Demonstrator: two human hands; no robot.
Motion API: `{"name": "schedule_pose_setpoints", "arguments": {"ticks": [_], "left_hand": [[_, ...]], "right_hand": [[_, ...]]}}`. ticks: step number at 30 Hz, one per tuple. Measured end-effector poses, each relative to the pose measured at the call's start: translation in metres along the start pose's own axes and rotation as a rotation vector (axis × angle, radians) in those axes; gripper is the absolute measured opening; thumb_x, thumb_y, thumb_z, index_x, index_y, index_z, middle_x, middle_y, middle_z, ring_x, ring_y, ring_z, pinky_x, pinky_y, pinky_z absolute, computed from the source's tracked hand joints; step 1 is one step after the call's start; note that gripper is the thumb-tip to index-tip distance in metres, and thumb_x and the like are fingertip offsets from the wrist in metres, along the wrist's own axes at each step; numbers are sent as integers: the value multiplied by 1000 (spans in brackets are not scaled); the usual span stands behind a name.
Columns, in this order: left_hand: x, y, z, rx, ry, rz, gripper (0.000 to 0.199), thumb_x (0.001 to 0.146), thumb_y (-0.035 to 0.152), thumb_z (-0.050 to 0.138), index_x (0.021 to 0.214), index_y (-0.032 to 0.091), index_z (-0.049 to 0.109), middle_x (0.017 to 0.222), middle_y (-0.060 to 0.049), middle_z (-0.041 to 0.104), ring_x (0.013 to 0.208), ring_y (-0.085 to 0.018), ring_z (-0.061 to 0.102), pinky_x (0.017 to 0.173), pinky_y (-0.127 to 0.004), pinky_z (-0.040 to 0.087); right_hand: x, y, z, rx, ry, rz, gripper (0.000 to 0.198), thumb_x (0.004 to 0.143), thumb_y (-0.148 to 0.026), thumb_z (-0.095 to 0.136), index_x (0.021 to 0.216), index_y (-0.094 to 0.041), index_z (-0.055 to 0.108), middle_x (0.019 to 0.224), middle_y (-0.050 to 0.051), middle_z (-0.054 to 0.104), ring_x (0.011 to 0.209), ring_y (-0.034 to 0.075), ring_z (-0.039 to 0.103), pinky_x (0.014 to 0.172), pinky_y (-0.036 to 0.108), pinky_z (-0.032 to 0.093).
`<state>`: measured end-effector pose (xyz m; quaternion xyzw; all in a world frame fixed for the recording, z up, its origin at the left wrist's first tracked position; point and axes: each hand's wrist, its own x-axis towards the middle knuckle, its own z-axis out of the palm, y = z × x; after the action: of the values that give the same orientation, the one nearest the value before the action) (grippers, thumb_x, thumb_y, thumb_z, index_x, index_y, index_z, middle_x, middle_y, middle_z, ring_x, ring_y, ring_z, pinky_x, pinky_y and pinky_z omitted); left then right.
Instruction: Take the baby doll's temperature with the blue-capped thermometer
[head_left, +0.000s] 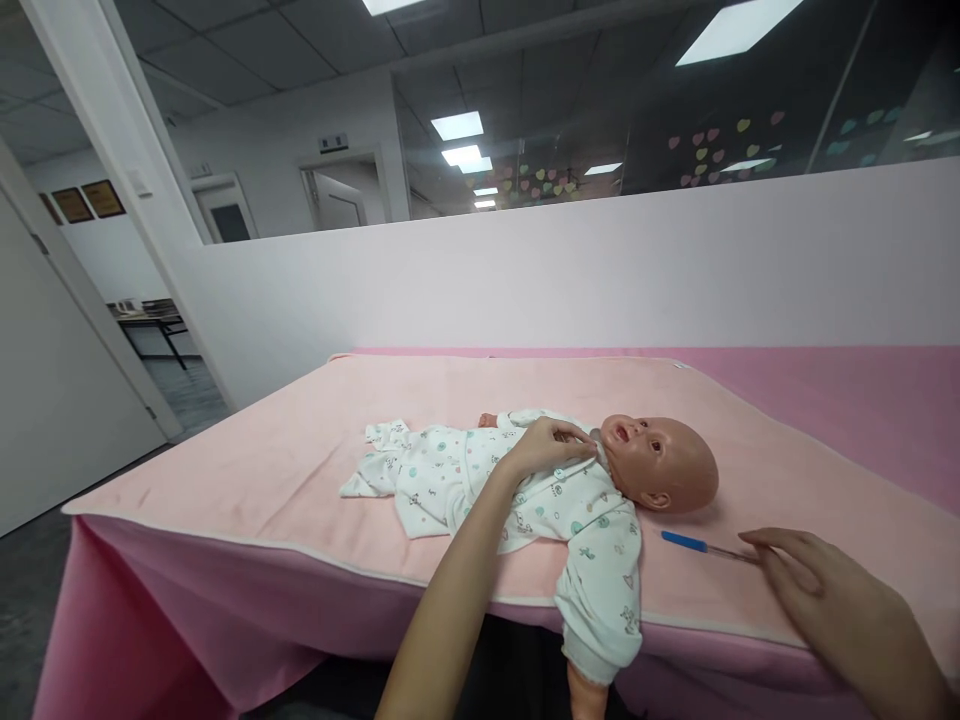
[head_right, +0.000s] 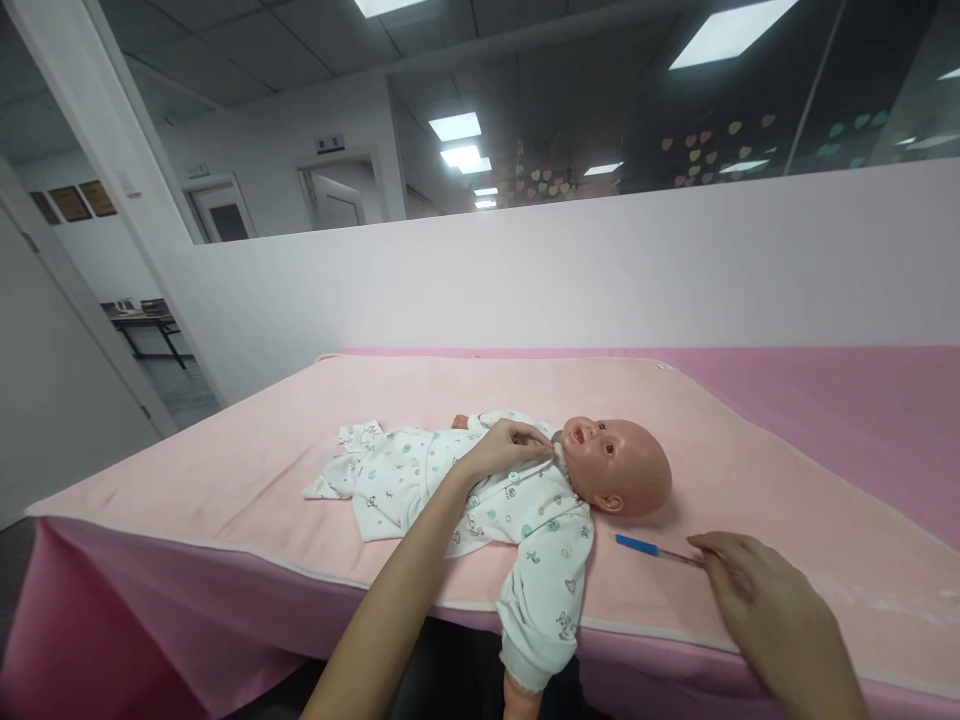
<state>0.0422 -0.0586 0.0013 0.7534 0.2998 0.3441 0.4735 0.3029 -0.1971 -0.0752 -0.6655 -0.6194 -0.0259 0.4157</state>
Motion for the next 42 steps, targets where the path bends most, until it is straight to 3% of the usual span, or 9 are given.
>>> {"name": "schedule_pose_setpoints", "arguments": {"ticks": [2,5,10,13,16,24,30,35,42], "left_hand": [[1,-1,-2,-66,17,16,26,62,37,69,74,14,68,68,-1,59,62,-10,47,58,-23,34],[1,-1,-7,-162,53,-19,30,63,39,68,77,13,66,64,0,56,56,-7,44,53,-21,32],[0,-1,-12,-350,148,-63,34,65,43,67,80,13,60,58,5,46,48,-3,37,45,-18,25],[2,-2,-12,-382,165,-68,34,67,43,66,80,13,60,57,5,45,46,-2,37,45,-18,25],[3,-2,-11,-349,157,-86,33,65,41,68,81,12,62,58,5,47,47,-3,38,45,-18,24],[1,5,-9,-251,92,-64,28,63,29,68,82,9,68,46,5,42,44,-3,31,46,-21,21],[1,2,-11,-231,130,-70,25,63,25,65,82,9,70,42,7,37,41,-2,23,43,-21,16],[1,2,-11,-221,146,-80,26,63,27,65,82,10,68,42,7,37,39,-3,24,40,-20,15],[-3,4,-14,-79,-9,-81,26,62,29,67,80,10,69,46,4,44,40,-3,28,39,-20,16]], "right_hand": [[-1,-36,9,76,43,27,19,75,-43,44,82,-32,58,89,5,66,72,28,63,64,40,49],[13,-94,34,170,-36,-169,20,80,-32,42,87,-25,60,92,4,66,80,21,62,70,32,48],[41,-145,84,-189,35,-150,22,80,-15,40,88,-18,60,86,7,63,58,15,58,48,24,34],[43,-143,100,-239,109,-163,24,80,-15,42,97,-17,59,94,7,62,54,12,55,43,24,27],[40,-135,103,-155,163,-210,30,79,-14,42,106,-17,55,103,7,61,61,14,58,43,24,29],[38,-132,99,212,296,-334,28,76,-10,40,98,-19,57,88,3,63,66,13,58,55,23,42],[33,-136,93,359,231,-388,24,70,-6,43,85,-19,58,74,0,57,51,9,49,49,22,39],[32,-138,93,405,232,-355,16,75,-10,46,80,-19,59,73,-1,56,48,8,47,49,22,40],[38,-136,100,398,399,-351,18,83,-14,44,86,-22,60,87,4,61,78,15,59,64,26,49]]}}
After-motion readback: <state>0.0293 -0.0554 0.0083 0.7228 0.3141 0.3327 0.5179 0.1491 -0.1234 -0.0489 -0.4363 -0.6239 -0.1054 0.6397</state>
